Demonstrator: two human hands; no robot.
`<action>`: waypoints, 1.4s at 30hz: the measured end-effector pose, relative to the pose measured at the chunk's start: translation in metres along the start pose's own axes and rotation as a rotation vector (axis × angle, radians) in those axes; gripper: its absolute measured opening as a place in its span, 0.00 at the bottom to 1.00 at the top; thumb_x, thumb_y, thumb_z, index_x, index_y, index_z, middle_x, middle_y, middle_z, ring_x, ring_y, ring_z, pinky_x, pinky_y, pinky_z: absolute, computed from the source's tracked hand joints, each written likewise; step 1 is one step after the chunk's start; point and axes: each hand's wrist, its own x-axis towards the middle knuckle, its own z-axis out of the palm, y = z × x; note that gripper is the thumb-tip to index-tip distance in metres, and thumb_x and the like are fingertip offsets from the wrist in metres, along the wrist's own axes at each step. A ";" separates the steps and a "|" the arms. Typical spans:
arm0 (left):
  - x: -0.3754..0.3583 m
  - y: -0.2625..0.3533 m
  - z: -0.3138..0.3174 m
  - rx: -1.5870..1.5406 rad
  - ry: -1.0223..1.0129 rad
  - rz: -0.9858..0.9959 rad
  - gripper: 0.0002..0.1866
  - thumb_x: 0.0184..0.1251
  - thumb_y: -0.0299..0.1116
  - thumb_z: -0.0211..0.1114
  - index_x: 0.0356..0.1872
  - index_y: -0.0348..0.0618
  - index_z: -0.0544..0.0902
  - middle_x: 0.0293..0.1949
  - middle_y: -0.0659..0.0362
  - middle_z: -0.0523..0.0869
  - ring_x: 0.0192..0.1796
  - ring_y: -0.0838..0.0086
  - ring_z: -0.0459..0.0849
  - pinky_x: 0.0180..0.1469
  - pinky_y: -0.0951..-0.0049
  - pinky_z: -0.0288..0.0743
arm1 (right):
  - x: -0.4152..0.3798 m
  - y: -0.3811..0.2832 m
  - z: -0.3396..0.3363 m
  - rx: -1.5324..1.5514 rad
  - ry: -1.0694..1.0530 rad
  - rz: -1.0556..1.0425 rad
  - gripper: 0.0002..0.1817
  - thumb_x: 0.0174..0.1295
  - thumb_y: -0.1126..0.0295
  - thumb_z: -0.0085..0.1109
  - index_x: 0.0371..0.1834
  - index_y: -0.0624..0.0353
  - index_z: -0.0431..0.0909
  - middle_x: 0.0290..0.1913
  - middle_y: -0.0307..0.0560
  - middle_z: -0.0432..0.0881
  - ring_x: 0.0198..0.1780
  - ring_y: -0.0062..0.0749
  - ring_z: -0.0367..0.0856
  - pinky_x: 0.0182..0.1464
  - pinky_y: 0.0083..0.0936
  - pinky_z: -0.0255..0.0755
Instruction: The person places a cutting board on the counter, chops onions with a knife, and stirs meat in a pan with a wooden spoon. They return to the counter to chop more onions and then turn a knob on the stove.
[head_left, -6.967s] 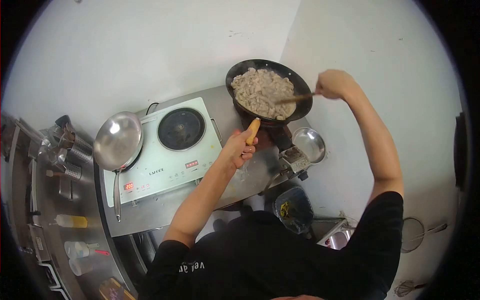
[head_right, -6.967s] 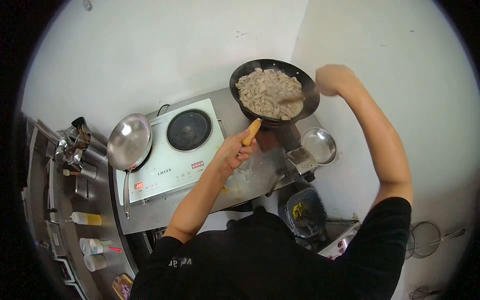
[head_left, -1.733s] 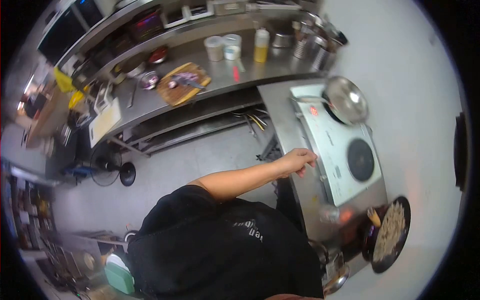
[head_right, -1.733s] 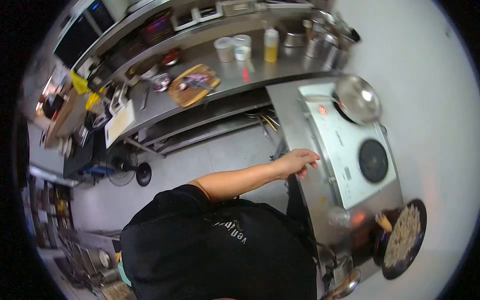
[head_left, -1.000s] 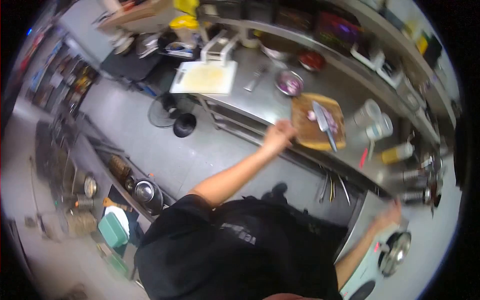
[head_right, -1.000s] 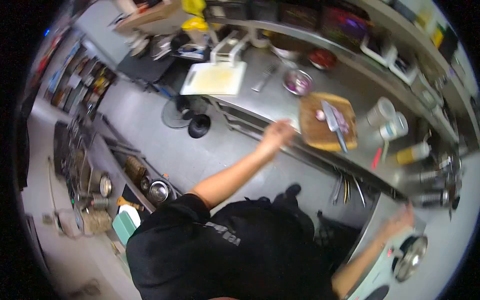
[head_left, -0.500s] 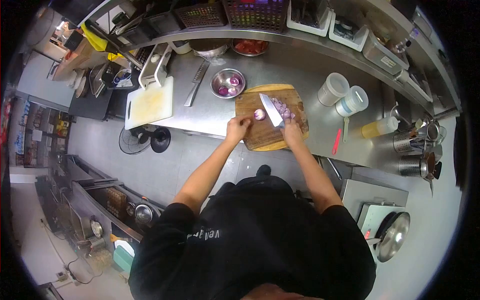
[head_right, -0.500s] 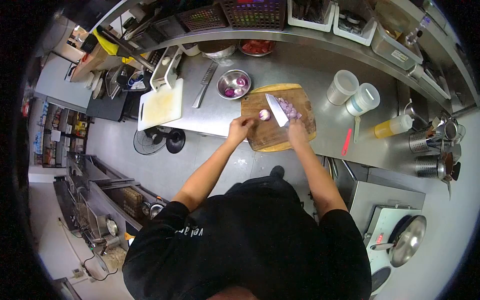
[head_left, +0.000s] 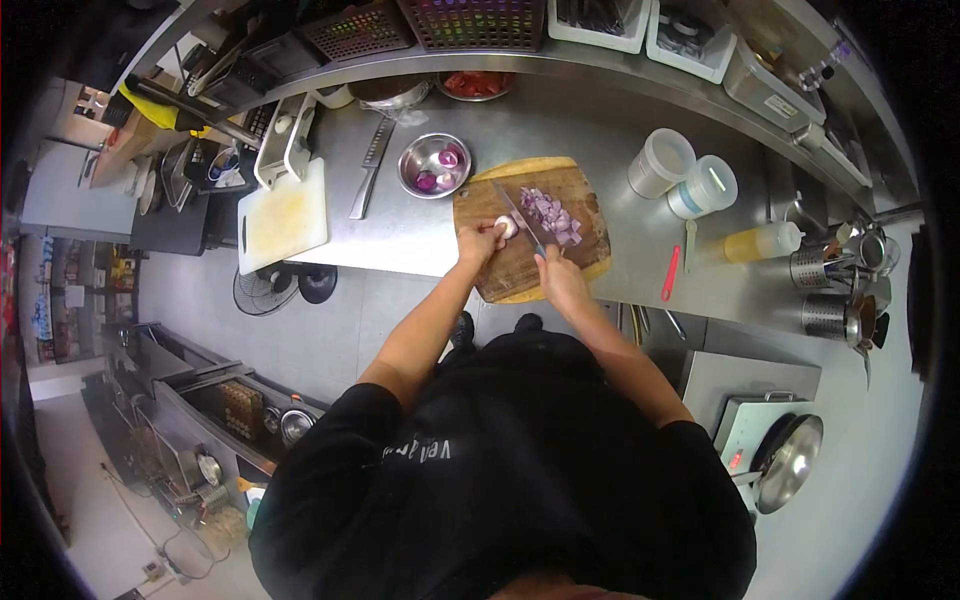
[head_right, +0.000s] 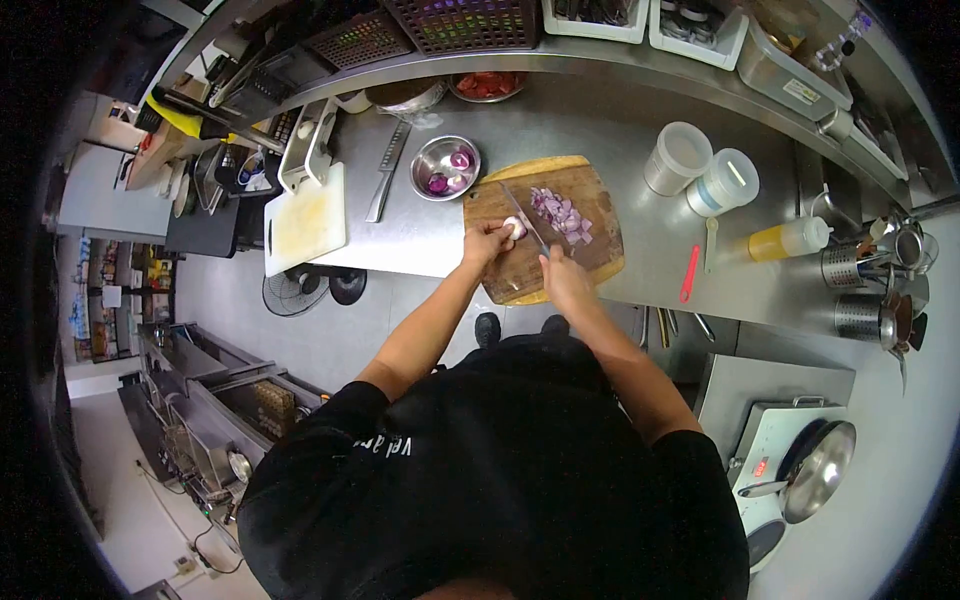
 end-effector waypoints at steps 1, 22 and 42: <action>0.000 0.001 0.000 0.027 -0.010 -0.012 0.09 0.62 0.27 0.67 0.39 0.31 0.81 0.30 0.57 0.85 0.22 0.79 0.78 0.25 0.81 0.75 | -0.005 0.000 0.004 -0.001 0.001 0.009 0.17 0.70 0.59 0.44 0.43 0.66 0.66 0.23 0.66 0.79 0.29 0.68 0.78 0.32 0.56 0.71; -0.005 0.007 0.003 0.022 0.003 -0.049 0.09 0.60 0.27 0.68 0.39 0.34 0.83 0.31 0.58 0.86 0.25 0.80 0.81 0.26 0.81 0.75 | 0.001 -0.020 0.051 -0.124 -0.069 0.102 0.15 0.70 0.61 0.43 0.40 0.67 0.65 0.26 0.68 0.79 0.31 0.66 0.79 0.34 0.56 0.71; -0.023 0.035 0.018 1.002 -0.103 0.977 0.18 0.55 0.38 0.69 0.44 0.40 0.79 0.42 0.45 0.73 0.47 0.50 0.74 0.50 0.57 0.72 | -0.014 0.021 -0.010 0.021 0.183 0.188 0.19 0.71 0.55 0.43 0.40 0.64 0.66 0.27 0.70 0.78 0.33 0.68 0.78 0.35 0.56 0.68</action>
